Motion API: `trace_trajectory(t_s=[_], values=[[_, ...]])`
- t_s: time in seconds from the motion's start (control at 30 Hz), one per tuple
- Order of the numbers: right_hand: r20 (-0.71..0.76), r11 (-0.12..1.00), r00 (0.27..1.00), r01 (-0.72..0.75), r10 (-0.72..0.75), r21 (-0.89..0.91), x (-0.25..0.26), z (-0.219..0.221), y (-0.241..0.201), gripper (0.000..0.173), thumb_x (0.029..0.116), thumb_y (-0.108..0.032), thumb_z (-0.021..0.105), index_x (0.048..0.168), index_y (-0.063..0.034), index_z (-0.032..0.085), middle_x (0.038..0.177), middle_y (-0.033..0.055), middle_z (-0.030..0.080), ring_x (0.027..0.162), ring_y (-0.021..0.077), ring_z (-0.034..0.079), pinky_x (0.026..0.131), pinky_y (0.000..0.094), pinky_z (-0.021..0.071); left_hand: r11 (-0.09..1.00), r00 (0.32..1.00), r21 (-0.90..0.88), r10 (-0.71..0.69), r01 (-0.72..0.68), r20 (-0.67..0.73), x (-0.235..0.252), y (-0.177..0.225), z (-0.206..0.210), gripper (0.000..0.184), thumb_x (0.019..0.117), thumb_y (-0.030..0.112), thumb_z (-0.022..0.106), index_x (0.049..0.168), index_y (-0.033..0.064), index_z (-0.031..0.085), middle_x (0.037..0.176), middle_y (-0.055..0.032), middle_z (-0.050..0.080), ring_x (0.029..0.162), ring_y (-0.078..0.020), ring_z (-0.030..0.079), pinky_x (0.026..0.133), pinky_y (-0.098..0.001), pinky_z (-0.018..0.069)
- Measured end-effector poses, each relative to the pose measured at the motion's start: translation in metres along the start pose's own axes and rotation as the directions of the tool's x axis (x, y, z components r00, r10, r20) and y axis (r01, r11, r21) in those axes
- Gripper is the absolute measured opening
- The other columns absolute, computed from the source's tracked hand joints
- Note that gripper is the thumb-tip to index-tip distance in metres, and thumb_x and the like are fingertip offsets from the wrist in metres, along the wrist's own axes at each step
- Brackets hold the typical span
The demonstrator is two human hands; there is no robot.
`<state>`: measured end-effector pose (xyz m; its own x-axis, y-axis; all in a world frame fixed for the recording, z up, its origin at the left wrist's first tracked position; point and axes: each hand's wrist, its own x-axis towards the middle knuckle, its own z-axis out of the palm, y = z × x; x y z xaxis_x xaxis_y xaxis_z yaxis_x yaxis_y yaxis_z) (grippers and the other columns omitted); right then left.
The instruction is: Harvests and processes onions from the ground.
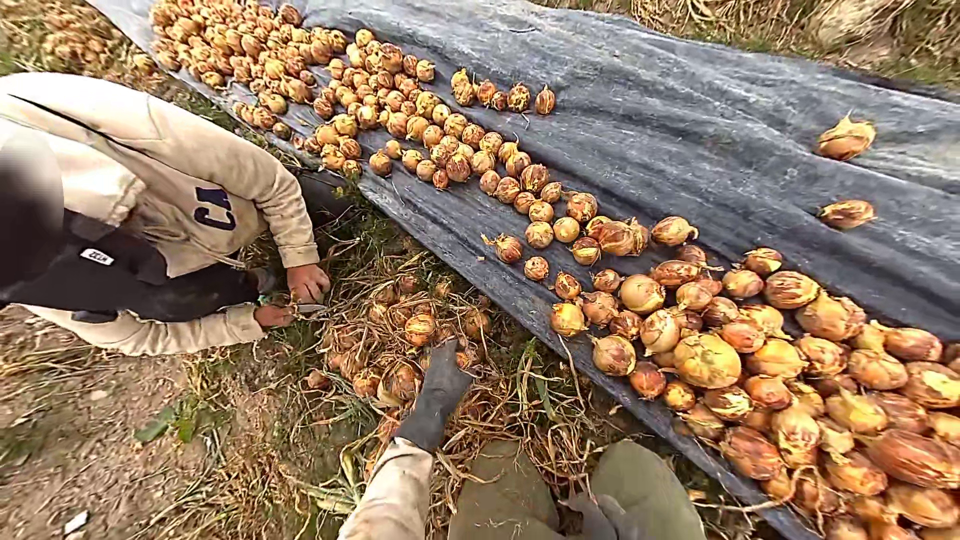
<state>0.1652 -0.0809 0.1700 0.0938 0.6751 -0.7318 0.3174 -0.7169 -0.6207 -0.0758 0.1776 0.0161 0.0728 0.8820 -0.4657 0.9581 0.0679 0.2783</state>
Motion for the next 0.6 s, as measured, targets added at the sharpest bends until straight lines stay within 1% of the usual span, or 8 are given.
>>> trace_trajectory(t_s=[0.1,0.17,0.2,0.3,0.4,0.47,0.53,0.6], values=[[-0.062,0.971,0.971,0.227,-0.232,-0.074,0.044,0.016,0.034,0.053,0.1066,-0.05,0.042,0.141,-0.0141,0.06,0.113,0.0132,0.073,0.098,0.0259,0.072,0.087,0.0509,0.0577,0.978,0.995,-0.186,0.097,-0.09,0.028,-0.078,0.024,-0.034,0.084,0.0776,0.055,0.082,0.146,0.016,0.053,0.143,-0.0128,0.056,0.126,-0.0256,0.06,0.104,-0.0485,0.0534],[-0.028,0.964,0.964,0.265,-0.264,0.03,0.056,0.014,0.014,0.061,0.1034,-0.054,0.048,0.151,-0.0151,0.049,0.122,0.0114,0.07,0.1,0.0227,0.071,0.088,0.047,0.0584,0.925,0.98,-0.343,0.193,-0.163,0.055,-0.137,0.048,-0.053,0.087,0.0756,0.052,0.085,0.146,0.0138,0.052,0.142,-0.0087,0.058,0.126,-0.017,0.06,0.107,-0.0388,0.052],[-0.018,0.946,0.955,0.297,-0.297,0.129,0.054,0.015,0.003,0.065,0.1037,-0.052,0.048,0.153,-0.0103,0.044,0.115,0.0135,0.069,0.087,0.0233,0.069,0.076,0.0459,0.0585,0.89,0.967,-0.408,0.249,-0.204,0.06,-0.164,0.059,-0.057,0.087,0.0743,0.048,0.088,0.145,0.013,0.053,0.14,-0.0072,0.06,0.124,-0.0141,0.061,0.107,-0.0354,0.0527],[-0.073,0.828,0.93,0.354,-0.36,0.435,0.034,0.03,-0.008,0.059,0.1087,-0.043,0.035,0.151,-0.002,0.041,0.098,0.0086,0.068,0.064,0.0151,0.062,0.056,0.0363,0.0556,0.834,0.906,-0.43,0.415,-0.344,0.079,-0.222,0.082,-0.059,0.078,0.0807,0.027,0.087,0.149,0.0134,0.053,0.14,-0.0101,0.063,0.124,-0.0183,0.064,0.108,-0.0376,0.0528],[-0.171,0.824,0.914,0.405,-0.367,0.396,0.009,0.034,-0.006,0.051,0.1101,-0.036,0.034,0.139,0.0013,0.054,0.096,0.0075,0.069,0.069,0.0115,0.063,0.061,0.0313,0.056,0.902,0.876,-0.234,0.415,-0.362,0.246,-0.251,0.089,-0.069,0.07,0.0947,0.011,0.067,0.159,0.0179,0.041,0.138,-0.0155,0.063,0.125,-0.0298,0.063,0.108,-0.0494,0.0501],[-0.25,0.807,0.783,0.591,-0.569,0.015,0.007,0.037,0.01,0.051,0.1098,-0.038,0.037,0.142,-0.0046,0.059,0.11,0.01,0.075,0.093,0.0163,0.073,0.084,0.039,0.0605,0.937,0.871,-0.16,0.348,-0.311,0.346,-0.261,0.088,-0.074,0.057,0.098,0.009,0.059,0.154,0.0152,0.049,0.128,-0.0156,0.069,0.117,-0.0312,0.068,0.104,-0.0526,0.0523],[-0.372,0.634,0.519,0.692,-0.769,-0.346,0.009,0.036,0.021,0.054,0.1079,-0.043,0.038,0.14,-0.0079,0.063,0.091,0.0087,0.076,0.072,0.0211,0.074,0.061,0.0448,0.061,0.961,0.862,-0.169,0.271,-0.218,0.428,-0.267,0.086,-0.076,0.032,0.1023,0.016,0.056,0.132,0.0099,0.066,0.114,-0.0115,0.073,0.101,-0.0256,0.072,0.095,-0.0486,0.0562],[-0.475,0.608,0.424,0.715,-0.771,-0.347,0.005,0.026,0.026,0.053,0.1074,-0.04,0.038,0.139,-0.0043,0.063,0.089,0.0079,0.076,0.068,0.0168,0.072,0.059,0.0404,0.0605,0.98,0.863,-0.132,0.193,-0.147,0.467,-0.267,0.087,-0.082,0.03,0.1065,0.032,0.051,0.11,0.0095,0.069,0.094,-0.0052,0.074,0.08,-0.0205,0.071,0.079,-0.0453,0.0585]])
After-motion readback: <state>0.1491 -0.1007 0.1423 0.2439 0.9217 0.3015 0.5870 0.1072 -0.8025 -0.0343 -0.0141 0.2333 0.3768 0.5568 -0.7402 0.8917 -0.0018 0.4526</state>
